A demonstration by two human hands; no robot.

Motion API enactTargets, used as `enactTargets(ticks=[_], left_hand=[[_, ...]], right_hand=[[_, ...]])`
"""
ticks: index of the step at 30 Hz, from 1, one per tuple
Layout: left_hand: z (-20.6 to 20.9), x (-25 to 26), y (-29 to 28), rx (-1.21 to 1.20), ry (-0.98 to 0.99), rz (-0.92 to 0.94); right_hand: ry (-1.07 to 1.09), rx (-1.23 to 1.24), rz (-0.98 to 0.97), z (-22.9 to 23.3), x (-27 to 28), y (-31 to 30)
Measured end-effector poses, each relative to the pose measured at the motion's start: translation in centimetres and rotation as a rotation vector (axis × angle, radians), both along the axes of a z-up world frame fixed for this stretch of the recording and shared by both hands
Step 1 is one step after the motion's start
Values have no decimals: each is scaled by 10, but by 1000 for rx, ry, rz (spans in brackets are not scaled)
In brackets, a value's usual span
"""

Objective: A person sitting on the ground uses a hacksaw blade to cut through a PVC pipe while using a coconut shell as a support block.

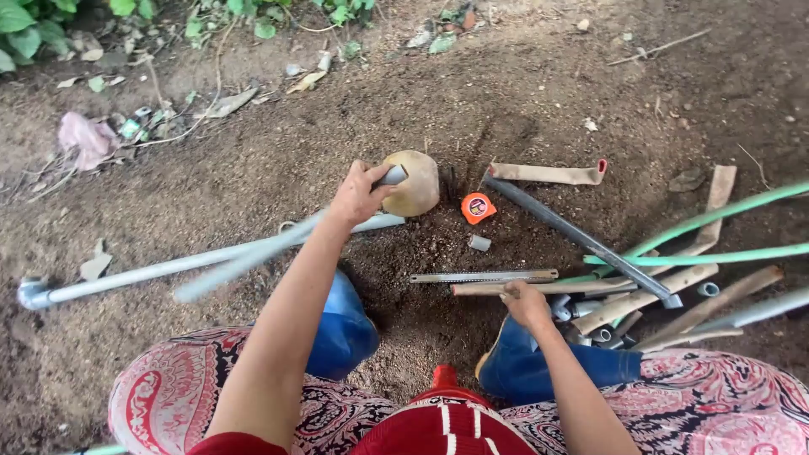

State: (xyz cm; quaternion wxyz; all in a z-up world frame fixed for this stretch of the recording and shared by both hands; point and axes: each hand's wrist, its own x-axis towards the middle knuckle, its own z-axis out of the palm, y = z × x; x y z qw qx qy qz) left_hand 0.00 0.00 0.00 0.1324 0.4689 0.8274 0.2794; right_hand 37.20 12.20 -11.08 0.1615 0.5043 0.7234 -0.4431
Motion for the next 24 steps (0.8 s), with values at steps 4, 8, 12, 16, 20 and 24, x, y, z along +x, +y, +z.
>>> enactTargets(ticks=[4,8,12,16,20,24], left_hand=[[12,-5,31,-326,216,-56],[-15,-8,50,-439,354,-93],[-20,-12,61,-388,179,-9],[-45,-21,54,-269,129,-2],[-36,-15,53,-262,44,28],[-38,-20,54,-418,33,39]], right_hand=[[19,-28,-11,24,-1,-4],[69,-52,-52,33,0,-7],[69,-53,-201,41,-11,-5],[445,-270,-611,48,-96,-10],[616,-563,-627,46,-186,-7],[630,-600,-754,23,-230,1]])
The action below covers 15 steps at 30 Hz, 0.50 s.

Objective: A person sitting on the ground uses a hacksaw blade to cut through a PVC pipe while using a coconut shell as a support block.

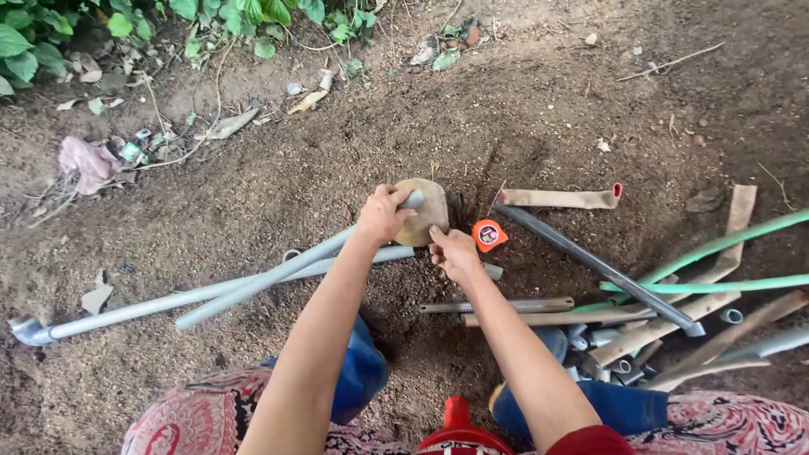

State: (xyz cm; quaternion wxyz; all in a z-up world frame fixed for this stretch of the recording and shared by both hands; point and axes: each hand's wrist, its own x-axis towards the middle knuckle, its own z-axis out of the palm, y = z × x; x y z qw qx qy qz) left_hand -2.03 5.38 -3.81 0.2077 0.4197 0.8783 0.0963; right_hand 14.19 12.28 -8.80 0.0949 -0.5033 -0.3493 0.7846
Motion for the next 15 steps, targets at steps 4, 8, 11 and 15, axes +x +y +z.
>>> enactTargets(ticks=[4,8,11,15], left_hand=[[1,-2,1,-45,24,-10],[1,1,8,-86,150,-144],[-14,1,0,-29,170,-177],[-23,2,-2,6,178,-147]], right_hand=[[82,75,61,-6,4,12],[54,103,64,2,4,23],[-212,416,214,1,4,28],[-153,826,320,106,-6,5]])
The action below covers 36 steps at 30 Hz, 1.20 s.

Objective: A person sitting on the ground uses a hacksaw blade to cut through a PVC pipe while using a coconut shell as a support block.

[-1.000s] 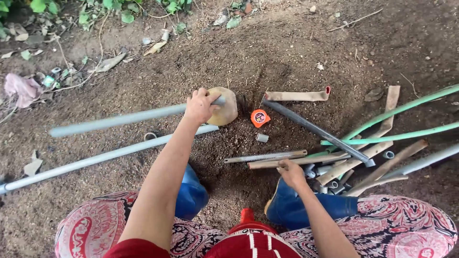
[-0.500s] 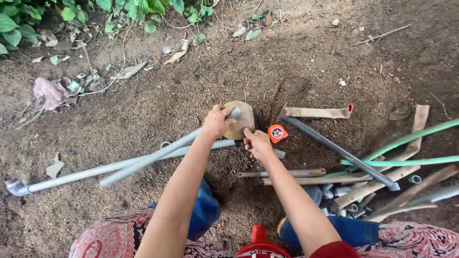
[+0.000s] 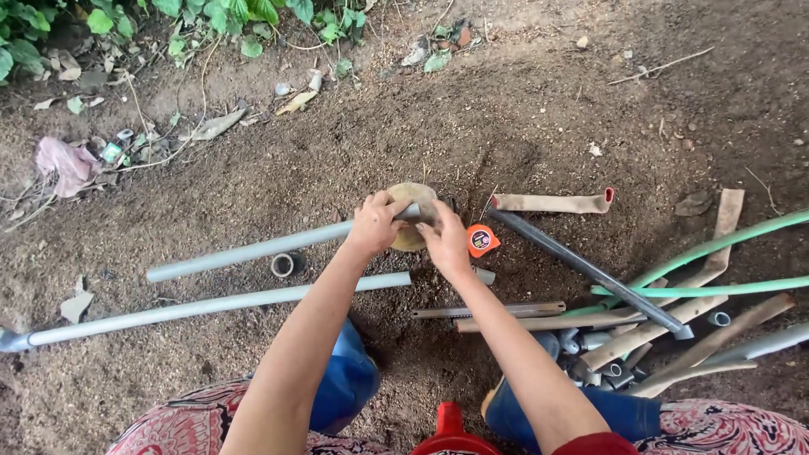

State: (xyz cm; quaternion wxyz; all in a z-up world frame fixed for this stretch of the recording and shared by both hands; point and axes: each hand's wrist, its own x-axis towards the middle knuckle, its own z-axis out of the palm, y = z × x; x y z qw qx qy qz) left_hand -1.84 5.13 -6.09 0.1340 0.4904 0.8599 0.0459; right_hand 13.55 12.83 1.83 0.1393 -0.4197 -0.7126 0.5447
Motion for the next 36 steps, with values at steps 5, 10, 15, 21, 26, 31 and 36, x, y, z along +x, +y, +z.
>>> enactTargets(ticks=[5,10,15,21,26,31,36], left_hand=[[-2,0,-4,121,-29,45],[-3,9,-11,350,-114,130],[5,23,-7,356,-75,299],[-5,18,-5,371,-57,295],[-8,24,-5,486,13,264],[-9,26,-3,523,50,252],[-9,25,-6,513,15,294]], right_hand=[[31,93,53,-3,-13,-7],[-67,73,105,-25,-24,15],[-121,124,136,-37,-18,26],[-278,137,-114,-91,147,30],[-572,36,-250,-159,241,28],[-665,322,-23,-162,236,31],[-906,476,470,-148,220,43]])
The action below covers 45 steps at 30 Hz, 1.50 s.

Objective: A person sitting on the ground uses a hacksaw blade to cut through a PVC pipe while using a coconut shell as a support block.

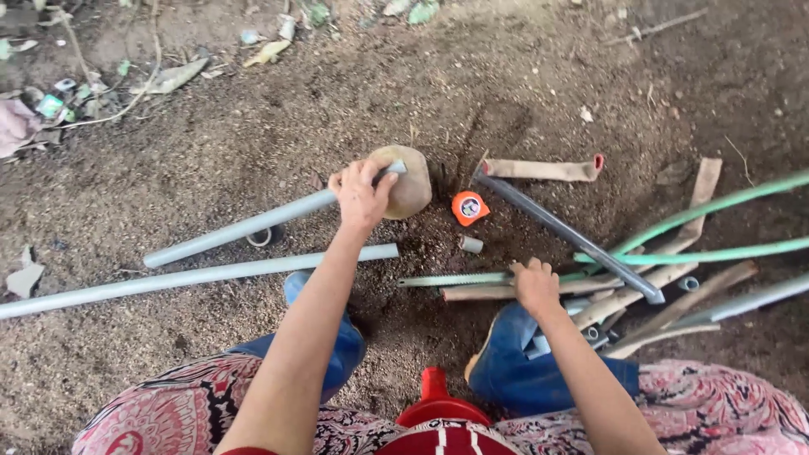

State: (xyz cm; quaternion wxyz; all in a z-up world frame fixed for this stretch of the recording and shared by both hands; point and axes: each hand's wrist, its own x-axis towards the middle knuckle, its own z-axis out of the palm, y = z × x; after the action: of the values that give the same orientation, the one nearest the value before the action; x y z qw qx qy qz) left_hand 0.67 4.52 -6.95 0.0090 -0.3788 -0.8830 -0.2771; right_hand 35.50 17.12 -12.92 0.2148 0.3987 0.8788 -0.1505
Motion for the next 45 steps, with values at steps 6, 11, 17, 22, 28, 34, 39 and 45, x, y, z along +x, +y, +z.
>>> enactTargets(ticks=[6,11,17,22,28,34,39,45], left_hand=[[8,0,-1,1,-27,-9],[4,-2,-1,11,-22,2],[43,6,1,-99,-135,34],[42,8,3,-85,-135,38],[42,13,6,-32,-105,104],[52,12,2,-41,-148,89],[51,9,2,-52,-170,86],[28,2,3,-49,-221,79]], right_hand=[[-89,1,190,-35,7,18],[-14,-48,332,-29,35,0],[185,-214,194,118,49,-36],[220,-474,-340,151,81,-17],[869,-884,-848,221,-21,-51],[829,-702,-783,216,-117,-78],[759,-818,-682,220,-141,-89],[806,-658,-444,166,-128,-93]])
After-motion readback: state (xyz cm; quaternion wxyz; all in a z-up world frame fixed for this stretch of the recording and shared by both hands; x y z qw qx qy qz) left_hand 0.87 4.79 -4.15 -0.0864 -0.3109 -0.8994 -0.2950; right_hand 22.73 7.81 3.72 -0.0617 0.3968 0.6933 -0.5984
